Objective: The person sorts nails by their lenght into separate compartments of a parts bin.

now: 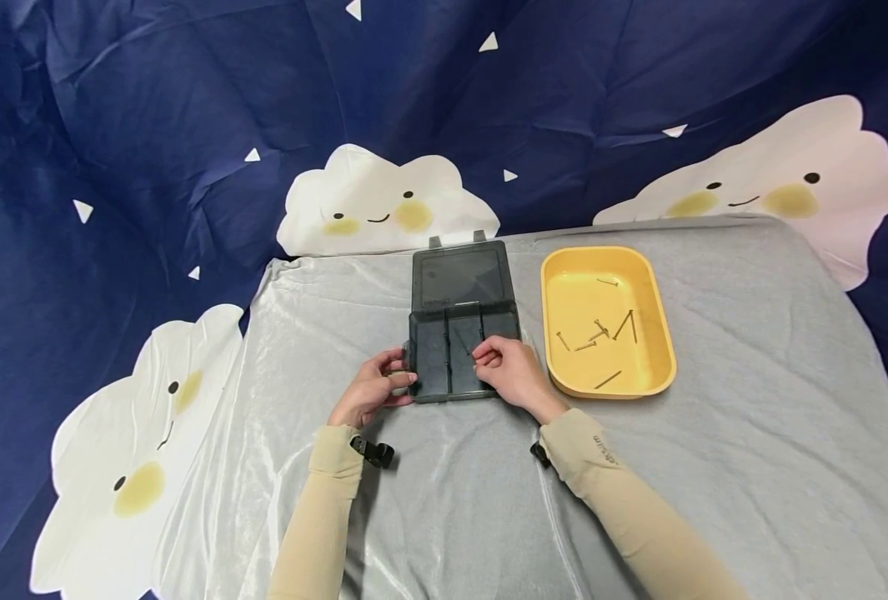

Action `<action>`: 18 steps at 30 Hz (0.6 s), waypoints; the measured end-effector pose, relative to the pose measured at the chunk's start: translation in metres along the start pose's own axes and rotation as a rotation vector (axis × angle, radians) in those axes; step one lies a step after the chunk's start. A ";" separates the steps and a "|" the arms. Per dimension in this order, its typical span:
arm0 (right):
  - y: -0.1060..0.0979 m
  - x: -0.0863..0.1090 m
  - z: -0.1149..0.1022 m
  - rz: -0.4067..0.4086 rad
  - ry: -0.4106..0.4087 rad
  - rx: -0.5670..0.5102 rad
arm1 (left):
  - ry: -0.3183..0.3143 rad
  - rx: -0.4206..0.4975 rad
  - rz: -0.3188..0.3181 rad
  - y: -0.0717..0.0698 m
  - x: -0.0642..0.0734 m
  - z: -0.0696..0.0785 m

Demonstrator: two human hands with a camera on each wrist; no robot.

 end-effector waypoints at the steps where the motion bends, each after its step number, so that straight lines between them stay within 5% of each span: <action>1: 0.000 0.000 0.000 -0.004 0.005 -0.003 | -0.001 0.000 -0.001 0.000 0.000 0.000; 18: -0.011 0.001 -0.006 0.048 -0.035 -0.058 | 0.019 -0.005 -0.018 0.002 0.002 0.002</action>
Point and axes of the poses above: each hand's wrist, its own x-axis away from the middle knuckle, its own y-axis out of the palm, z = x × y, the point moved 5 cm from there along -x, towards the middle knuckle, and after that the axes turned 11 degrees about y, right-handed, at the moved point
